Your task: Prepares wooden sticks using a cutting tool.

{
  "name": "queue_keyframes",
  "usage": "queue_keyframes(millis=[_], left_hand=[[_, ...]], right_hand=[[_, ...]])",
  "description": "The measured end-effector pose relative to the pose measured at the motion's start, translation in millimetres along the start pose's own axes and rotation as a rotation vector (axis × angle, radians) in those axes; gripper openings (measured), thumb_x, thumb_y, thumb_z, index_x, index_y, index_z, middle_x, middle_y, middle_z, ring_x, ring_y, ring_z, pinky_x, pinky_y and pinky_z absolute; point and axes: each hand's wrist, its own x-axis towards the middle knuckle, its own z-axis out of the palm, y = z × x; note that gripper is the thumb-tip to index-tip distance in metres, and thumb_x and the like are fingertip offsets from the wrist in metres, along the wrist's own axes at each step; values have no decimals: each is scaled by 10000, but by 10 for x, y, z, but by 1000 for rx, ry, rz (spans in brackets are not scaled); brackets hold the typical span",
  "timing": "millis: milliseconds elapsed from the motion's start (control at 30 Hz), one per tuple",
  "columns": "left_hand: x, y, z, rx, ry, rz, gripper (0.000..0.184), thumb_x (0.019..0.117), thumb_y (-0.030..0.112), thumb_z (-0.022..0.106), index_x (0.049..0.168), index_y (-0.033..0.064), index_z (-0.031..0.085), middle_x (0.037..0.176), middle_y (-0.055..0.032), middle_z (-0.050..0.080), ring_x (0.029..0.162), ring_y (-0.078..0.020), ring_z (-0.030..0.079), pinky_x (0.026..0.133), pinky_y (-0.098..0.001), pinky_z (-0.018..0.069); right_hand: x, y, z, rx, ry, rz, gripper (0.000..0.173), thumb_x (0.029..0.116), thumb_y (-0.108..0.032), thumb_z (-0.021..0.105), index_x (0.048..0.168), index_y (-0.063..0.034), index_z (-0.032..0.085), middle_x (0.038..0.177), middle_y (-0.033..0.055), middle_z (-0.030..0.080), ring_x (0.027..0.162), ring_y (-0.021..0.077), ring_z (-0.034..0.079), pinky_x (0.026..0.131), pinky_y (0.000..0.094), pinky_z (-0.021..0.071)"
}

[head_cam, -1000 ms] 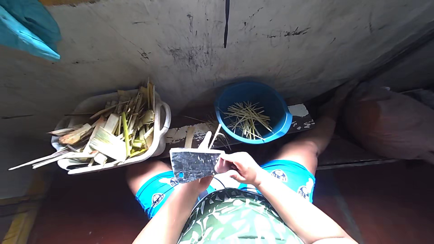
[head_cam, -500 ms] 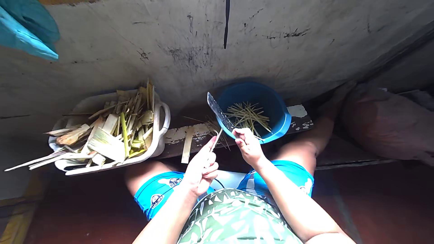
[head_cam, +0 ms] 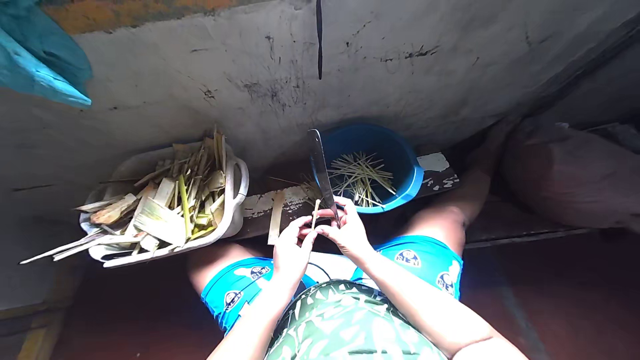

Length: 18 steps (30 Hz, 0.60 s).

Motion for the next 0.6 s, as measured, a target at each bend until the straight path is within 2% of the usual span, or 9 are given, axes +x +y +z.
queue_keyframes(millis=[100,167,400,500,600], left_hand=[[-31,-27,51,57,6,49,228,957,119,674,1166,43,727,1044,-42,754,914,-48,715,846,-213,593],[-33,-31,49,39,0,47,221,960,104,665,1160,33,726,1043,-45,753,910,-40,712,850,-208,588],[23,-18,16,-231,-127,-223,180,958,42,638,1126,-2,682,959,-28,740,836,-41,709,788,-201,589],[37,-76,-3,-231,-153,-307,170,970,45,633,1132,10,671,944,-22,734,809,-47,697,746,-202,575],[60,-172,-2,-259,-130,-389,158,971,41,641,1125,14,669,920,-22,742,778,-56,696,712,-211,573]], right_hand=[[2,-46,74,-51,54,-22,592,823,63,759,1306,25,420,963,38,730,759,50,663,666,199,535],[13,-61,72,-69,64,-30,533,844,78,731,1290,33,442,923,31,724,777,64,681,715,217,565],[71,-35,-65,-195,-13,-66,467,869,49,715,1288,64,509,872,12,707,792,44,681,790,219,576],[161,-89,-134,-255,64,-147,452,880,22,713,1282,48,506,840,2,700,761,36,666,760,218,567],[256,-197,-215,-232,177,-206,507,867,30,735,1308,-8,487,828,-8,708,757,53,684,764,236,583]])
